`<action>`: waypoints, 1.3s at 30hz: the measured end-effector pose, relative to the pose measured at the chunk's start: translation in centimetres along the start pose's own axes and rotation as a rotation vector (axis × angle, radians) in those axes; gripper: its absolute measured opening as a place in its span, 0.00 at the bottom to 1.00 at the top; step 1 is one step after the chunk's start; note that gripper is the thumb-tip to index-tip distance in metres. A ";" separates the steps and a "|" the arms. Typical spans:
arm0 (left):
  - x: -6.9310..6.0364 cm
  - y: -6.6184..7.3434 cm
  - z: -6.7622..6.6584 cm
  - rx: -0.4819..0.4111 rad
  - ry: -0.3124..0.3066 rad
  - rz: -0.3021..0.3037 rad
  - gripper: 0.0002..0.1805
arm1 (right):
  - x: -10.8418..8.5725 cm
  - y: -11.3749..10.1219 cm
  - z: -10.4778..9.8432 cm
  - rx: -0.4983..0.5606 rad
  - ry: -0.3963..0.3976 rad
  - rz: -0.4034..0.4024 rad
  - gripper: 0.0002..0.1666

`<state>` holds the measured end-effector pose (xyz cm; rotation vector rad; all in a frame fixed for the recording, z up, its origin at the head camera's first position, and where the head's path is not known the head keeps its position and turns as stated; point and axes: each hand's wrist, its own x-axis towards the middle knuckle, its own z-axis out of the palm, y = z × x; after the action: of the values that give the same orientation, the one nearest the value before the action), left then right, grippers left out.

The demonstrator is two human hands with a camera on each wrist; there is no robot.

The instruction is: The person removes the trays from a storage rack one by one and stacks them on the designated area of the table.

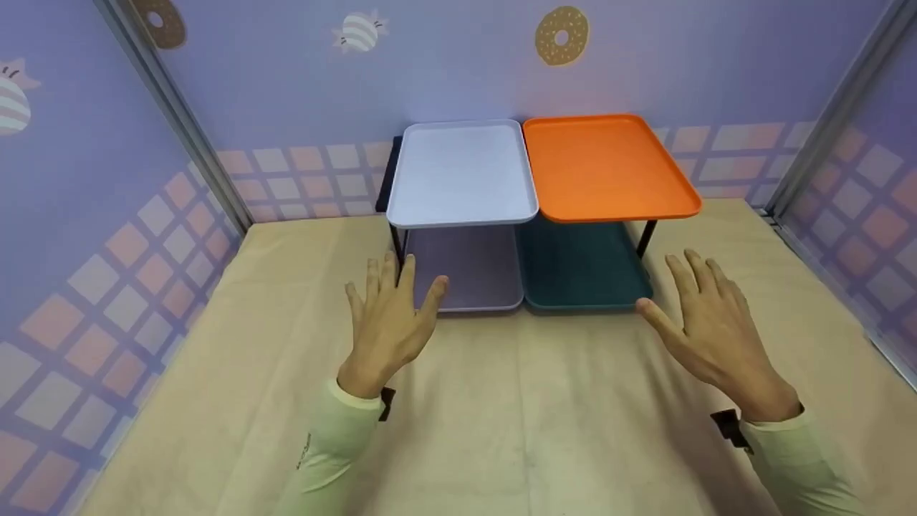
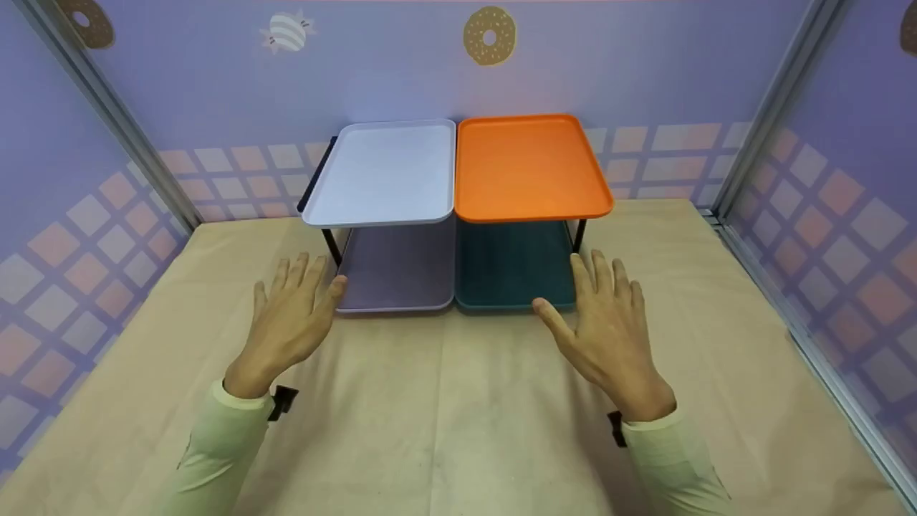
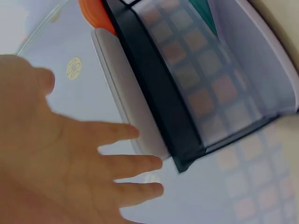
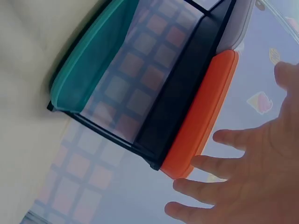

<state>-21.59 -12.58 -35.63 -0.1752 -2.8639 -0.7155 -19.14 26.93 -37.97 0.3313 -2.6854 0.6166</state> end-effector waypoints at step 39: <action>14.5 -4.4 0.9 -0.994 0.399 -0.249 0.25 | 8.0 -3.4 1.0 1.033 -0.016 0.417 0.47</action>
<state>-36.56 -14.98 -35.38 0.1841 -1.9456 -1.9047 -25.63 22.30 -34.40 0.0067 -2.2132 2.0969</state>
